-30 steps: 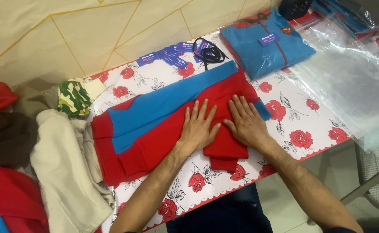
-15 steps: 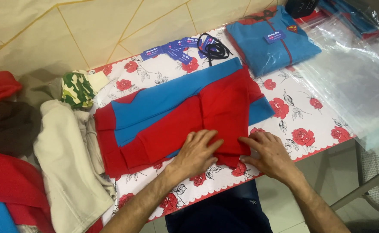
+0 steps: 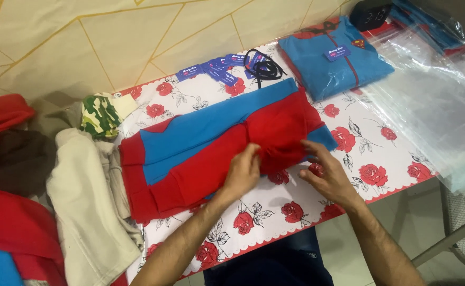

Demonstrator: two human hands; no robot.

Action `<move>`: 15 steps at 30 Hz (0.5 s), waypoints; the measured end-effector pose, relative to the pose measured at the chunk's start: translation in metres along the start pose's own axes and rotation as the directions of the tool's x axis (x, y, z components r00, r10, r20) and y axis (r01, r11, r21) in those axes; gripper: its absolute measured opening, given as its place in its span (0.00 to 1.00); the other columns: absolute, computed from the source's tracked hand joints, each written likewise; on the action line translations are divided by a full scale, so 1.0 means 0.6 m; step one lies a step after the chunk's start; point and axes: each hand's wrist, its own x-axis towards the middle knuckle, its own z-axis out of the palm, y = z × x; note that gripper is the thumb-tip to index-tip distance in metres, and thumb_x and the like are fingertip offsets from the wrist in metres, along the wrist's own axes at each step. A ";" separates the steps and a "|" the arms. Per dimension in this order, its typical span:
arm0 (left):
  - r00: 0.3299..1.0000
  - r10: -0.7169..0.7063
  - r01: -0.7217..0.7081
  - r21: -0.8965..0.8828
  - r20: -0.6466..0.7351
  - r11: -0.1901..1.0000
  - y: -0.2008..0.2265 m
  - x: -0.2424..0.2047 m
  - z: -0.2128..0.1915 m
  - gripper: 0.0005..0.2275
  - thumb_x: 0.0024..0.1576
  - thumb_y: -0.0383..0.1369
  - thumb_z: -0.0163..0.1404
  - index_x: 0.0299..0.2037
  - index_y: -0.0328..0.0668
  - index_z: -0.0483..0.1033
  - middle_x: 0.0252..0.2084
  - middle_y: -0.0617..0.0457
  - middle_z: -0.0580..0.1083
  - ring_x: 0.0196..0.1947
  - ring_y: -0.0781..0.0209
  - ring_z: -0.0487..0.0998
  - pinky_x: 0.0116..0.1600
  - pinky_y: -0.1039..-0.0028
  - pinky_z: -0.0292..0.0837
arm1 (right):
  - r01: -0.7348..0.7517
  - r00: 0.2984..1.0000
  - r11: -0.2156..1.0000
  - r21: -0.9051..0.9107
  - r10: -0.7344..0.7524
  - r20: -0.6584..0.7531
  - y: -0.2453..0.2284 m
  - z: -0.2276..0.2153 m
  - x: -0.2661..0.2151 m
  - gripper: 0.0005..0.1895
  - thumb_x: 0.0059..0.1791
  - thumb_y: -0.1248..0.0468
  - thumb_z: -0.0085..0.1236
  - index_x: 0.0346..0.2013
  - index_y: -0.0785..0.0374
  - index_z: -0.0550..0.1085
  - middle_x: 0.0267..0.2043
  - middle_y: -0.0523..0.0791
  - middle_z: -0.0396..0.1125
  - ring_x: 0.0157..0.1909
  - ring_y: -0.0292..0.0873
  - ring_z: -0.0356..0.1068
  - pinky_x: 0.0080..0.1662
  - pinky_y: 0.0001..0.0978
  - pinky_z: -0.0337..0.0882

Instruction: Folding a blue and red hoodie on a table with a floral tablecloth to prepare it for packaging.

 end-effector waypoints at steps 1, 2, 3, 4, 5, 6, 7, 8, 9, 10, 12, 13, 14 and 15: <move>1.000 -0.001 0.001 -0.002 0.001 1.000 0.003 0.009 -0.002 0.12 0.59 0.23 0.45 0.53 0.40 0.71 0.37 0.35 0.78 0.44 0.30 0.79 0.44 0.48 0.75 | -0.002 1.000 1.000 -0.001 0.002 0.001 -0.009 0.003 0.008 0.37 0.45 0.60 0.64 0.67 0.66 0.64 0.60 0.62 0.64 0.62 0.70 0.65 0.58 0.66 0.68; 0.994 -0.111 0.109 -0.226 0.004 0.968 0.007 0.019 -0.003 0.10 0.61 0.24 0.45 0.51 0.42 0.72 0.37 0.40 0.78 0.36 0.43 0.80 0.34 0.60 0.77 | 0.010 0.999 0.999 -0.047 -0.011 -0.032 -0.019 0.006 0.015 0.41 0.43 0.61 0.68 0.68 0.67 0.62 0.59 0.61 0.64 0.61 0.70 0.66 0.57 0.66 0.69; 0.976 -0.213 0.206 -0.436 0.033 0.876 0.011 0.030 -0.005 0.09 0.63 0.25 0.45 0.50 0.44 0.74 0.38 0.45 0.78 0.28 0.56 0.80 0.25 0.72 0.79 | 0.020 0.997 0.995 -0.094 -0.026 -0.067 -0.028 0.008 0.023 0.46 0.40 0.62 0.72 0.69 0.68 0.61 0.59 0.61 0.64 0.59 0.70 0.67 0.55 0.65 0.70; 0.977 -0.211 0.206 -0.436 0.036 0.876 0.021 0.036 -0.009 0.09 0.63 0.25 0.45 0.50 0.44 0.74 0.38 0.45 0.78 0.28 0.56 0.80 0.25 0.72 0.79 | 0.018 0.997 0.995 -0.095 -0.024 -0.071 -0.016 0.013 0.032 0.46 0.40 0.62 0.72 0.69 0.68 0.61 0.59 0.61 0.64 0.59 0.70 0.67 0.55 0.65 0.70; 0.970 -0.240 0.226 -0.518 0.042 0.825 0.031 0.041 -0.015 0.10 0.63 0.25 0.44 0.53 0.43 0.71 0.40 0.44 0.77 0.27 0.55 0.81 0.23 0.72 0.79 | 0.009 0.994 0.992 -0.122 -0.023 -0.109 -0.005 0.019 0.041 0.39 0.43 0.63 0.71 0.65 0.69 0.65 0.53 0.58 0.67 0.55 0.65 0.70 0.51 0.59 0.73; 0.962 -0.267 0.244 -0.595 0.051 0.766 0.041 0.047 -0.021 0.12 0.64 0.25 0.43 0.57 0.42 0.68 0.42 0.43 0.77 0.27 0.55 0.81 0.21 0.72 0.79 | 0.000 0.989 0.989 -0.148 -0.022 -0.147 0.006 0.025 0.051 0.33 0.45 0.63 0.70 0.61 0.70 0.69 0.47 0.56 0.71 0.50 0.60 0.74 0.48 0.53 0.75; 0.962 -0.267 0.243 -0.594 0.049 0.767 0.043 0.049 -0.022 0.12 0.64 0.25 0.43 0.57 0.42 0.68 0.42 0.43 0.77 0.27 0.55 0.81 0.21 0.72 0.79 | 0.002 0.989 0.989 -0.147 -0.024 -0.146 0.006 0.030 0.065 0.33 0.45 0.63 0.70 0.61 0.70 0.69 0.47 0.56 0.71 0.50 0.60 0.74 0.48 0.53 0.75; 0.965 -0.254 0.241 -0.617 0.070 0.749 0.044 0.052 -0.022 0.15 0.65 0.24 0.40 0.62 0.44 0.63 0.45 0.43 0.76 0.29 0.55 0.81 0.23 0.73 0.79 | 0.012 0.987 0.983 -0.184 -0.041 -0.156 0.006 0.035 0.079 0.26 0.45 0.62 0.70 0.54 0.68 0.73 0.45 0.54 0.71 0.48 0.60 0.74 0.47 0.52 0.76; 0.967 -0.238 0.239 -0.640 0.089 0.730 0.045 0.055 -0.024 0.19 0.66 0.24 0.37 0.68 0.46 0.57 0.47 0.42 0.75 0.30 0.56 0.81 0.24 0.75 0.80 | 0.022 0.984 0.975 -0.221 -0.060 -0.165 0.006 0.041 0.094 0.19 0.46 0.61 0.70 0.48 0.67 0.77 0.43 0.53 0.72 0.47 0.60 0.75 0.45 0.52 0.77; 0.967 -0.238 0.238 -0.638 0.087 0.732 0.050 0.059 -0.035 0.19 0.66 0.24 0.37 0.68 0.46 0.57 0.47 0.42 0.75 0.30 0.56 0.81 0.24 0.75 0.80 | 0.024 0.984 0.975 -0.219 -0.062 -0.165 -0.006 0.048 0.103 0.19 0.46 0.61 0.70 0.48 0.67 0.77 0.43 0.53 0.72 0.47 0.60 0.75 0.45 0.52 0.77; 0.882 -0.434 0.470 -0.392 0.182 0.790 0.058 0.068 -0.059 0.40 0.64 0.61 0.32 0.74 0.32 0.49 0.75 0.30 0.50 0.74 0.35 0.52 0.60 0.55 0.75 | 0.058 0.983 0.932 -0.357 -0.115 -0.142 -0.031 0.062 0.122 0.20 0.46 0.58 0.70 0.48 0.66 0.78 0.49 0.55 0.70 0.53 0.64 0.72 0.49 0.56 0.76; 0.882 -0.437 0.471 -0.392 0.178 0.790 0.073 0.072 -0.066 0.40 0.64 0.61 0.32 0.74 0.32 0.49 0.75 0.30 0.50 0.74 0.35 0.52 0.60 0.55 0.75 | 0.061 0.983 0.933 -0.355 -0.117 -0.139 -0.035 0.068 0.130 0.20 0.46 0.58 0.70 0.48 0.66 0.78 0.49 0.55 0.70 0.53 0.64 0.72 0.49 0.56 0.76; 0.924 -0.375 0.371 -0.390 0.070 0.843 0.087 0.076 -0.073 0.31 0.57 0.57 0.47 0.61 0.39 0.63 0.58 0.41 0.64 0.60 0.47 0.65 0.52 0.60 0.76 | 0.091 0.987 0.911 -0.403 -0.135 -0.082 -0.038 0.074 0.138 0.19 0.47 0.58 0.68 0.50 0.62 0.78 0.51 0.54 0.69 0.55 0.64 0.71 0.51 0.57 0.75; 0.952 -0.303 0.268 -0.375 -0.036 0.887 0.101 0.080 -0.079 0.23 0.50 0.52 0.63 0.48 0.46 0.78 0.42 0.51 0.78 0.45 0.60 0.79 0.44 0.66 0.77 | 0.122 0.988 0.885 -0.449 -0.150 -0.027 -0.041 0.080 0.146 0.20 0.48 0.57 0.67 0.53 0.57 0.78 0.54 0.53 0.68 0.57 0.65 0.69 0.52 0.57 0.73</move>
